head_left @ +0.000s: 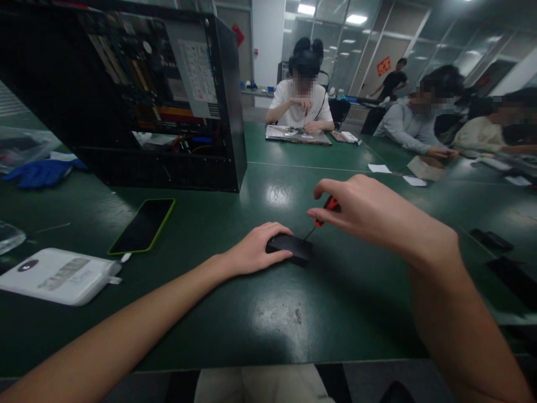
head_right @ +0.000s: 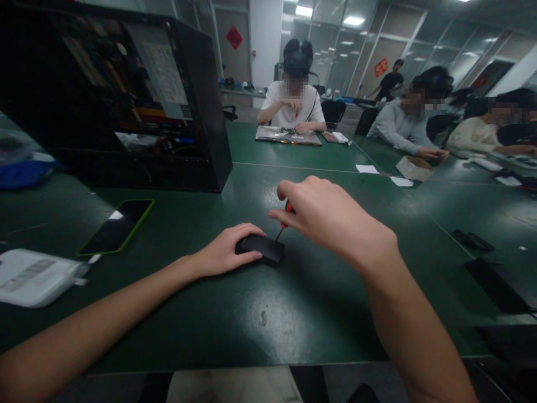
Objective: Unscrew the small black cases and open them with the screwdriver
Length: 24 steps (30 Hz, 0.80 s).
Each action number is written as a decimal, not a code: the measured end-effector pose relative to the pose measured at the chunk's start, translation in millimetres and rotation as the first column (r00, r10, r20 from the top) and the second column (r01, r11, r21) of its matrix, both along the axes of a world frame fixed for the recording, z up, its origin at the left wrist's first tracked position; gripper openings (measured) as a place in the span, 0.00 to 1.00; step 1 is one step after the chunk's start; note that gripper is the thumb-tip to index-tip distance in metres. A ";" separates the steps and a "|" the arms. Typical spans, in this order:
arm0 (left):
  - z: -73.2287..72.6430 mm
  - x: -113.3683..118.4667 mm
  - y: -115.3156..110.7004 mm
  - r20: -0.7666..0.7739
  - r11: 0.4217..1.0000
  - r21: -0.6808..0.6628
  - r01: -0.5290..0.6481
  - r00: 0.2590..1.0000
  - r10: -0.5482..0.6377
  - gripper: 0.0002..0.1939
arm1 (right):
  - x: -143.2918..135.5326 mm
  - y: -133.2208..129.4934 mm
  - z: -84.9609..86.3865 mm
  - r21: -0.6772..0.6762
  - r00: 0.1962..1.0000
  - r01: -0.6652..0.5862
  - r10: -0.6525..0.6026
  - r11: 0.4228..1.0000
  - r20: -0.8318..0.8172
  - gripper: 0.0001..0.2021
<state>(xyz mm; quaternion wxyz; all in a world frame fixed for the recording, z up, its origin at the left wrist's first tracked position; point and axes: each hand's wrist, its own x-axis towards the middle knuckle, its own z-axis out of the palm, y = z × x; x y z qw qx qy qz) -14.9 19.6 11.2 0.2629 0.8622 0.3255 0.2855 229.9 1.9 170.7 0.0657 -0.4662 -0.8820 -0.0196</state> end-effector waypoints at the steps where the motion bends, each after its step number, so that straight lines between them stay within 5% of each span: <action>1: 0.5 -0.6 0.4 0.000 1.000 -0.002 0.011 1.000 -0.011 0.19 | -1.6 0.4 -0.6 -0.003 1.000 -0.011 0.011 1.000 -0.011 0.13; 6: 3.0 -6.3 4.4 0.009 0.997 -0.029 0.078 0.997 -0.078 0.19 | -2.8 2.1 0.8 -0.062 0.965 -0.248 0.242 0.967 -0.098 0.14; 24: 3.4 -13.1 8.6 0.056 0.985 -0.086 0.149 0.988 -0.145 0.20 | -17.4 5.5 -8.9 -0.012 0.933 -0.309 0.301 0.951 -0.197 0.18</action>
